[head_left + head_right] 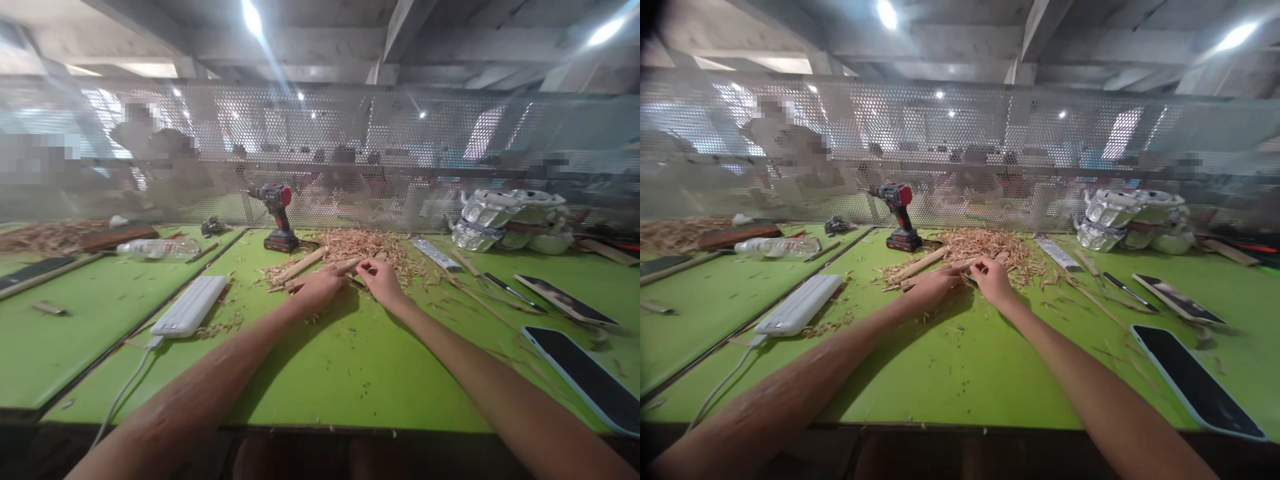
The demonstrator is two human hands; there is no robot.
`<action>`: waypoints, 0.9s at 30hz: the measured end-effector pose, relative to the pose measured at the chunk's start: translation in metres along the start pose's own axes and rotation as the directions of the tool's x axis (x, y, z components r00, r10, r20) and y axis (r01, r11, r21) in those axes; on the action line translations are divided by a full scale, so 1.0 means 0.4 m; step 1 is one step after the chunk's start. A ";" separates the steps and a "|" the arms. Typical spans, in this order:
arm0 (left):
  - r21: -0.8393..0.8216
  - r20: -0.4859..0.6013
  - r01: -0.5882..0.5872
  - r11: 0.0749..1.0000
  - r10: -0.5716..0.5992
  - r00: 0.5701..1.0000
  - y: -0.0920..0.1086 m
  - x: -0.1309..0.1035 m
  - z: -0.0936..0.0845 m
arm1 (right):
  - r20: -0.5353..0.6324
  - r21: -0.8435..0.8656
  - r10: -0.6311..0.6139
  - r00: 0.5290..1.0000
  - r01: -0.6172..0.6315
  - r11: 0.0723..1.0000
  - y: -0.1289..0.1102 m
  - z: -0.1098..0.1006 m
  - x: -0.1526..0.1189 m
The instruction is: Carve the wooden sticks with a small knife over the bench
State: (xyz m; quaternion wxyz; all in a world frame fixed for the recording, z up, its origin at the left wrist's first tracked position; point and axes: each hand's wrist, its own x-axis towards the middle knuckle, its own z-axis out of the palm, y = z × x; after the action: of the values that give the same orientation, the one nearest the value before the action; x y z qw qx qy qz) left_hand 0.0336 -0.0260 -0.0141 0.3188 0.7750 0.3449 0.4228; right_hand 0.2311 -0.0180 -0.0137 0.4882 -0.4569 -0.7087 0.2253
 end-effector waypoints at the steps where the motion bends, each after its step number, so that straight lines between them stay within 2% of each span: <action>1: 0.036 -0.013 -0.019 0.999 0.019 1.000 0.000 0.001 0.000 | 0.006 0.029 0.025 1.000 -0.026 0.999 0.001 -0.001 0.000; 3: 0.147 -0.036 -0.033 0.989 0.039 0.999 -0.001 0.003 -0.001 | 0.018 0.088 0.069 0.997 -0.070 0.994 0.000 -0.002 0.000; 4: 0.145 -0.053 0.005 0.989 0.002 0.999 -0.004 0.004 -0.001 | 0.028 0.116 0.084 0.996 -0.086 0.989 -0.001 -0.001 0.000; 6: 0.056 -0.054 0.124 0.991 -0.121 0.991 -0.011 0.007 -0.002 | 0.058 0.158 0.103 0.993 -0.111 0.981 -0.005 0.001 -0.001; 8: -0.078 -0.003 0.229 0.970 -0.230 0.973 -0.019 0.008 -0.002 | 0.088 0.181 0.113 0.990 -0.127 0.975 -0.010 0.005 -0.002; 12: -0.263 0.070 0.319 0.911 -0.311 0.948 -0.034 0.009 -0.001 | 0.106 0.232 0.145 0.984 -0.166 0.958 -0.014 0.009 -0.002; 15: -0.309 0.103 0.307 0.900 -0.289 0.952 -0.039 0.009 -0.005 | 0.141 0.287 0.212 0.967 -0.245 0.926 -0.011 0.010 -0.001; 20: -0.281 0.114 0.209 0.937 -0.183 0.976 -0.046 0.011 -0.020 | 0.234 0.415 0.357 0.904 -0.425 0.805 -0.007 0.008 -0.003; 23: -0.222 0.102 0.174 0.960 -0.154 0.983 -0.048 0.013 -0.025 | 0.234 0.462 0.381 0.895 -0.447 0.766 -0.010 0.006 -0.005; 27: -0.177 0.072 0.176 0.968 -0.166 0.984 -0.043 0.012 -0.026 | 0.219 0.448 0.341 0.914 -0.405 0.797 -0.013 0.005 -0.006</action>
State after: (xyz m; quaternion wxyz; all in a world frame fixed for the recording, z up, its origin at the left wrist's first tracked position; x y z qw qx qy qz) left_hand 0.0218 -0.0104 -0.0212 0.4333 0.7217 0.3611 0.4014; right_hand 0.2273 -0.0222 -0.0115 0.4863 -0.4355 -0.5550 0.5156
